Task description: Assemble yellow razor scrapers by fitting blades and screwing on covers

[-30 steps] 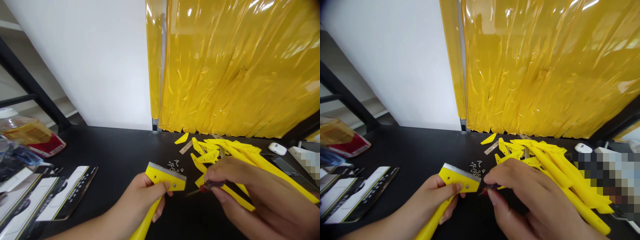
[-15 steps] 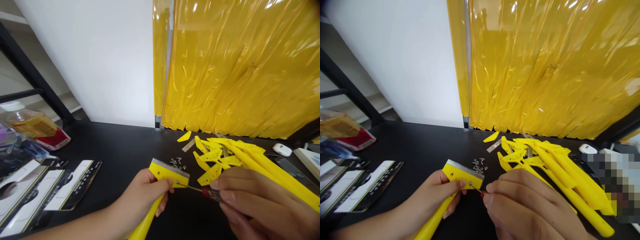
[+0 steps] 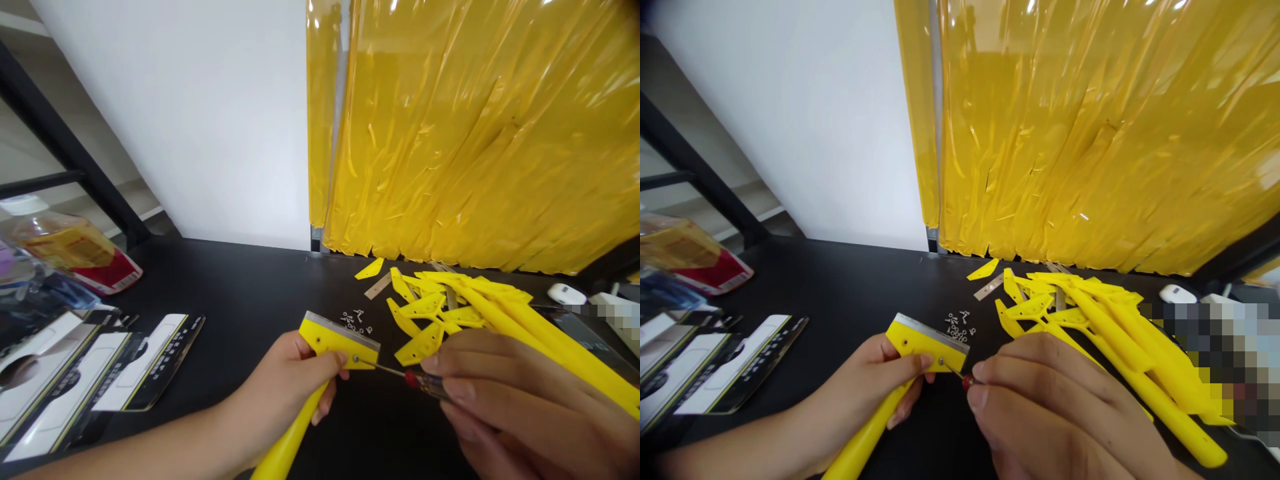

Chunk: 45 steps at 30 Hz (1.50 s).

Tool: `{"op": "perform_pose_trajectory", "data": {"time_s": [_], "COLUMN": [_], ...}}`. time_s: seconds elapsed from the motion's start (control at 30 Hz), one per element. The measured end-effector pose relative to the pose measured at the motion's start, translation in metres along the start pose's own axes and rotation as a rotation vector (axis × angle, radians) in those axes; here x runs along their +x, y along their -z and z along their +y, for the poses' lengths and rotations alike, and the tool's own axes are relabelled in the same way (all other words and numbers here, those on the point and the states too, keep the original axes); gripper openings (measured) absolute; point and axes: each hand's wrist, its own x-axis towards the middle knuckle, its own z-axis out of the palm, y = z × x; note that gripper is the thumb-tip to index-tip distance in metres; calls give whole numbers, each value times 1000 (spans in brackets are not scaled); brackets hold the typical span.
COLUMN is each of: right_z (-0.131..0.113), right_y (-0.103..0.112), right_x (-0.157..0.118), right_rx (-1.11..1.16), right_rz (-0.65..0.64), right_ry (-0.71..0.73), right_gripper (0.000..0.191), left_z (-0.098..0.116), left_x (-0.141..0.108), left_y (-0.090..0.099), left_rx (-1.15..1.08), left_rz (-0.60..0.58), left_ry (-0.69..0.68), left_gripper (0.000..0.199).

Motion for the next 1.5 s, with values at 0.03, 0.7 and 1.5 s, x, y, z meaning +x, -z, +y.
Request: {"op": "perform_pose_trajectory", "data": {"time_s": [0.03, 0.7, 1.5], "right_z": [-2, -21, -23], "right_y": [-1, -1, -7], "right_x": [2, 24, 51], "right_rx": [14, -77, 11], "right_rz": [3, -69, -109], "right_ry": [-14, -80, -170], "right_gripper": [44, 26, 15], "left_z": [-1, 0, -1], "left_x": [0, -2, -1], "left_y": [0, -5, -6], "left_rx": [-1, 78, 120], "left_rz": [-1, 36, 16], "left_ry": [-3, 41, 38], "left_gripper": [26, 28, 25]}}
